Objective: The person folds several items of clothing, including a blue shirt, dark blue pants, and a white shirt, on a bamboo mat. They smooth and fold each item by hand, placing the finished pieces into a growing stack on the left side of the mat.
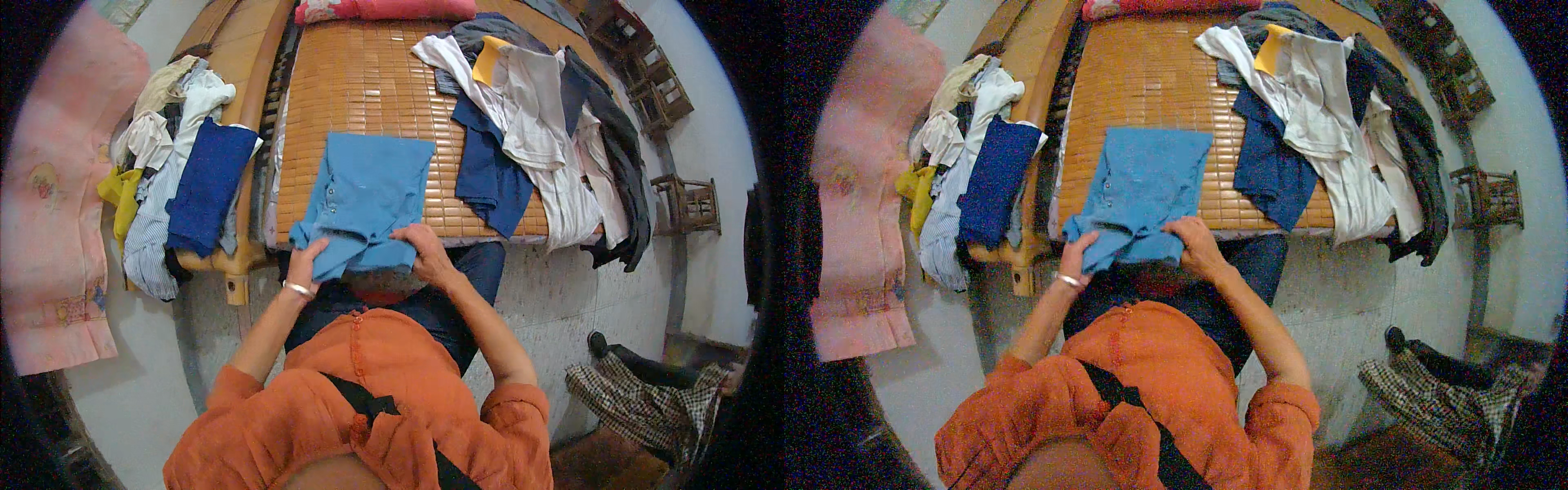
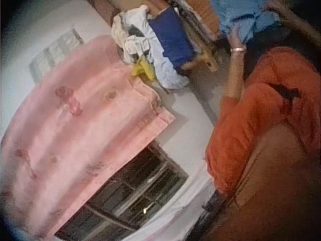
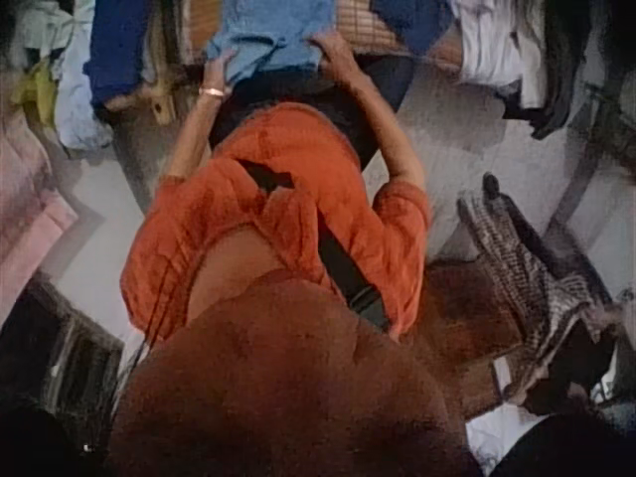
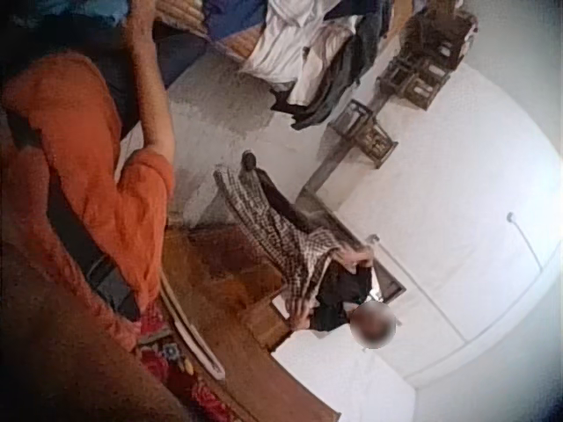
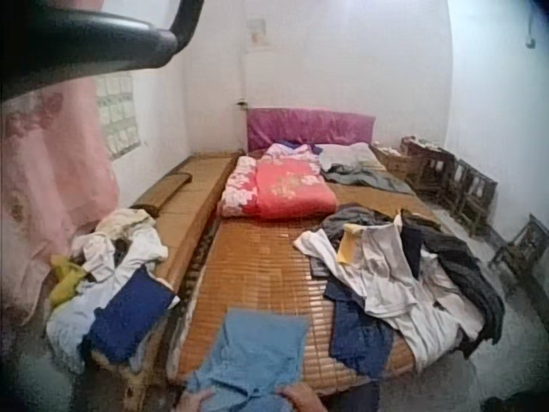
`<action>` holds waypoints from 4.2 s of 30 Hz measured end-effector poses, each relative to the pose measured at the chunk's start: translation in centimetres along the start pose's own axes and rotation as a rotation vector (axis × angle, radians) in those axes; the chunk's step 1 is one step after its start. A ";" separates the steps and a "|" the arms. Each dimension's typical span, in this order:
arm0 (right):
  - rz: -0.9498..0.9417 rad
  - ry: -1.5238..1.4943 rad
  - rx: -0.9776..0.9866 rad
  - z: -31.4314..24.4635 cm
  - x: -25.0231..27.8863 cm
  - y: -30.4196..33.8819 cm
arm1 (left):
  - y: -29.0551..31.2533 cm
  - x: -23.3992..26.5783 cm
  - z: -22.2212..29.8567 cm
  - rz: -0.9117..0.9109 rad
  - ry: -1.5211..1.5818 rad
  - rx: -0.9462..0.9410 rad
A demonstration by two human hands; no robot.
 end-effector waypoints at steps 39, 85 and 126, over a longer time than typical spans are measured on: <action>-0.099 0.442 -0.104 -1.6 -8.3 -5.7 | -7.0 -3.9 -4.9 -0.164 -0.107 0.223; -0.052 0.218 -0.098 7.2 -4.2 -1.3 | -18.4 7.8 3.0 -0.177 -0.676 -0.042; -0.101 0.178 -0.140 7.3 -4.1 -1.5 | -14.8 6.6 1.5 -0.150 -0.632 -0.146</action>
Point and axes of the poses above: each hand's wrist, its own y-axis away from the middle knuckle, its own x-axis out of the back of the hand, z = x × y, the point moved 5 cm from there along -y, towards the middle knuckle, and after that the axes turned 2 degrees about z, right-handed, at the moved point
